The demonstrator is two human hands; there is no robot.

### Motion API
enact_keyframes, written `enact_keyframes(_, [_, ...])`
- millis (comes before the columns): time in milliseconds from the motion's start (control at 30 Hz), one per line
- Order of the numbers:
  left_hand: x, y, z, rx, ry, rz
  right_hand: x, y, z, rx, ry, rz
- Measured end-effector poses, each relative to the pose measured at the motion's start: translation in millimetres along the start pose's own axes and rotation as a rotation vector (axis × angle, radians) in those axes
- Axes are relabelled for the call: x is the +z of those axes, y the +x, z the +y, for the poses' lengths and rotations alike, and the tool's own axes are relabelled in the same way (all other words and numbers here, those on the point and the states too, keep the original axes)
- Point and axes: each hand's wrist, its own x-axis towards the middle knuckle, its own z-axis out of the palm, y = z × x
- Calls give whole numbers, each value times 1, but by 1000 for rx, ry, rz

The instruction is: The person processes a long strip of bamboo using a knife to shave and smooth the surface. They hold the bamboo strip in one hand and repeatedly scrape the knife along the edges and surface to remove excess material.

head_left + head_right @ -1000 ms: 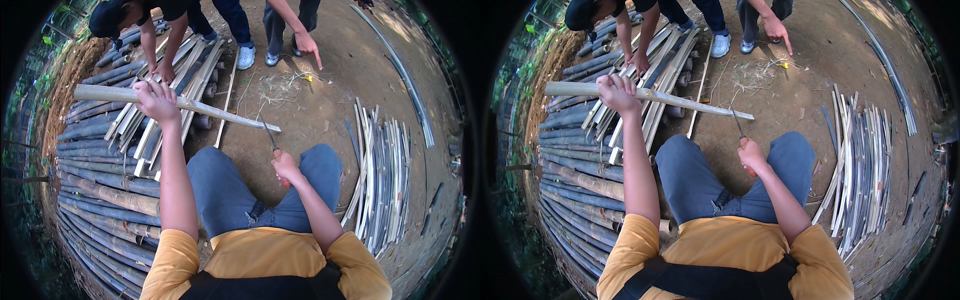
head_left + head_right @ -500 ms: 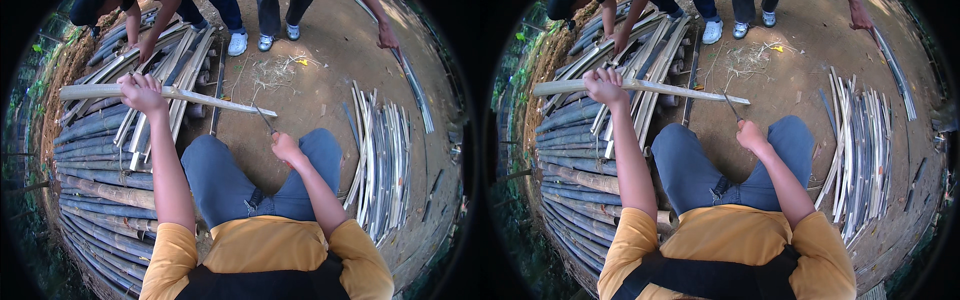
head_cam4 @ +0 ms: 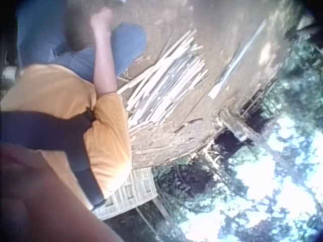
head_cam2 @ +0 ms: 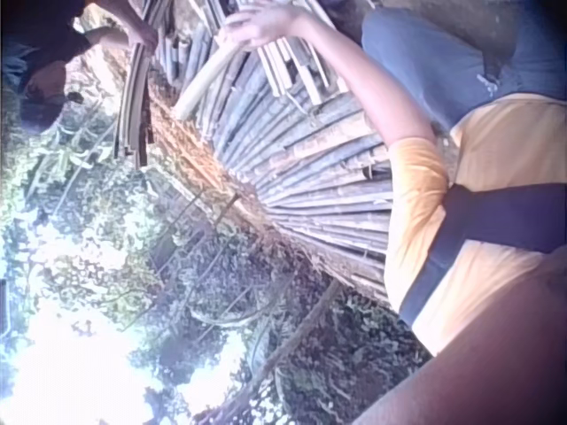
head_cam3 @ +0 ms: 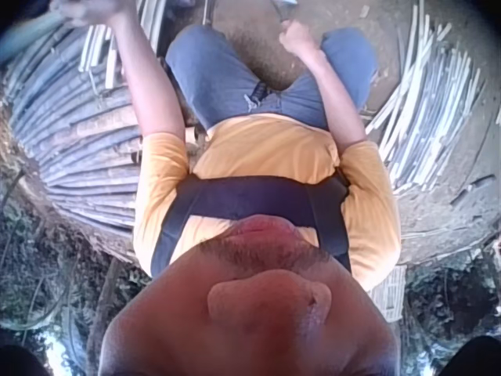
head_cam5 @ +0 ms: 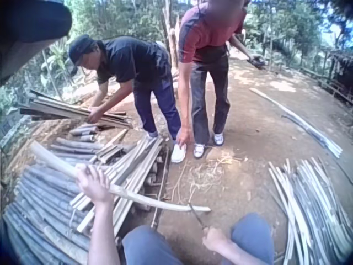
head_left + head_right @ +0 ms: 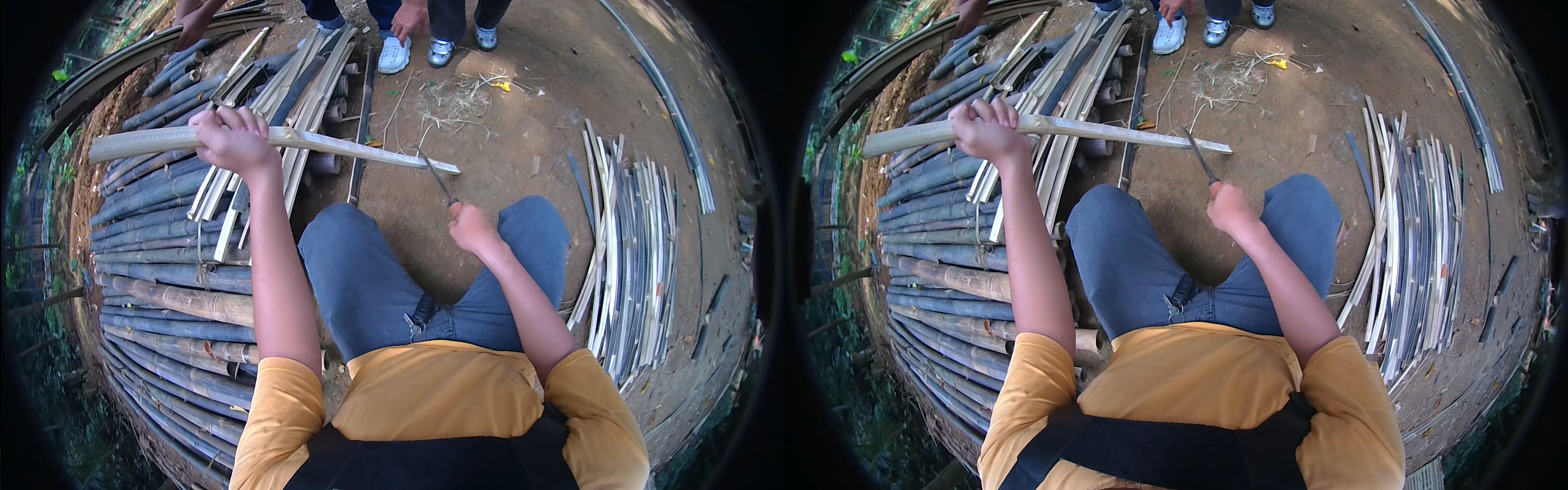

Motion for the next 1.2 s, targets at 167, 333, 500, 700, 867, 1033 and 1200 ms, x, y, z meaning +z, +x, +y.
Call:
enact_keyframes(167, [8, -8, 6, 22, 17, 1, -59, 14, -10, 70, 38, -229])
enact_keyframes(333, [6, -11, 4, 54, 2, -49, -116, 31, 7, 90, 186, -349])
enact_keyframes(500, [3, -15, 6, 60, -14, -62, -167, 47, 26, 149, 89, -494])
enact_keyframes(700, [-3, -13, 7, 44, -28, -76, -200, 67, 43, 268, -183, -450])
enact_keyframes(867, [-4, -13, 8, 47, 19, -58, -173, 93, 69, 264, -489, -317])
enact_keyframes(1033, [-2, -24, 11, 52, -32, -57, -148, 123, 98, 371, -560, -472])
enact_keyframes(1200, [1, -30, 12, 46, -39, -67, -144, 137, 133, 534, -349, -545])
